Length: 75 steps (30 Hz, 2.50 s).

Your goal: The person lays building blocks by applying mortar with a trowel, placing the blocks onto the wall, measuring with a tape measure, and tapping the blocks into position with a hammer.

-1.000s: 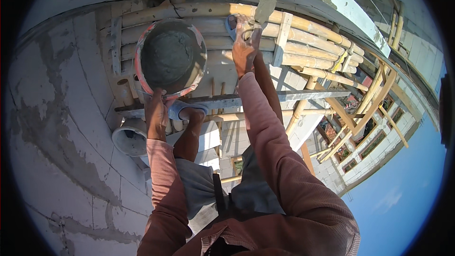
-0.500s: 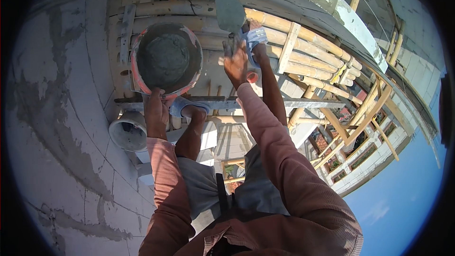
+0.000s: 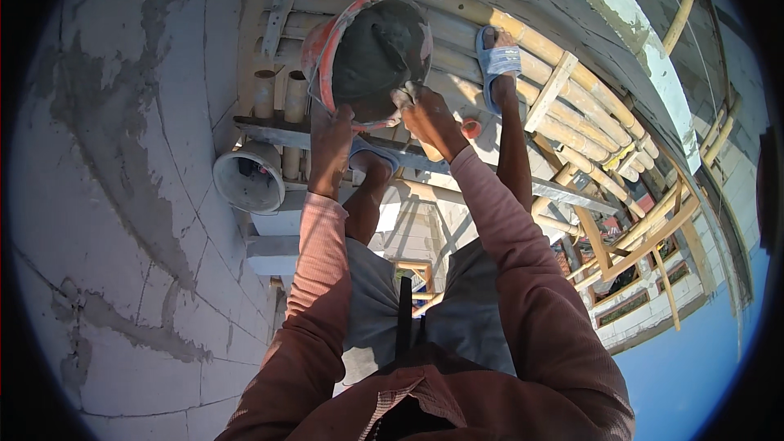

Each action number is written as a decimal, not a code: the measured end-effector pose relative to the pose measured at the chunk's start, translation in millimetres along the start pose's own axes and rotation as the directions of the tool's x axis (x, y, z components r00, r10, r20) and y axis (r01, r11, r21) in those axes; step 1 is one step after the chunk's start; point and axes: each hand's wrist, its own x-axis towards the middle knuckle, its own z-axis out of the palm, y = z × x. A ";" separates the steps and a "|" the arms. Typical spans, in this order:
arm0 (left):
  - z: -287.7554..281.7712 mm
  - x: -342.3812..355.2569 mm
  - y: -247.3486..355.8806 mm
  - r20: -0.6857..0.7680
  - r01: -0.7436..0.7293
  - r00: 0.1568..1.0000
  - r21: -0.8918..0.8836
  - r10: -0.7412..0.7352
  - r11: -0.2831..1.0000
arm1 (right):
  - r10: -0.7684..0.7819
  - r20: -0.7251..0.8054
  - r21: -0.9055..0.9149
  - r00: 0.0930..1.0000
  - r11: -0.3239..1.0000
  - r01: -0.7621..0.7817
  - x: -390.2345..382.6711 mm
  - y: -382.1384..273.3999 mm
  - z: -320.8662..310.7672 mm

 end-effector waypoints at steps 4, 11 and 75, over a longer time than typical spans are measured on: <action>4.9 1.2 3.9 0.006 0.117 0.993 -0.070 -0.117 0.991 | 0.384 0.391 0.287 0.836 0.813 -0.507 -20.4 -4.6 -46.7; 18.4 20.2 0.8 0.061 0.160 0.987 -0.292 -0.149 0.943 | 0.259 0.480 0.825 0.838 0.192 -0.532 -85.5 40.1 -100.4; 89.5 -61.6 37.6 0.087 0.067 0.995 -0.277 -0.044 0.958 | 0.134 0.070 0.417 0.989 0.896 -0.151 -40.5 -58.5 -226.9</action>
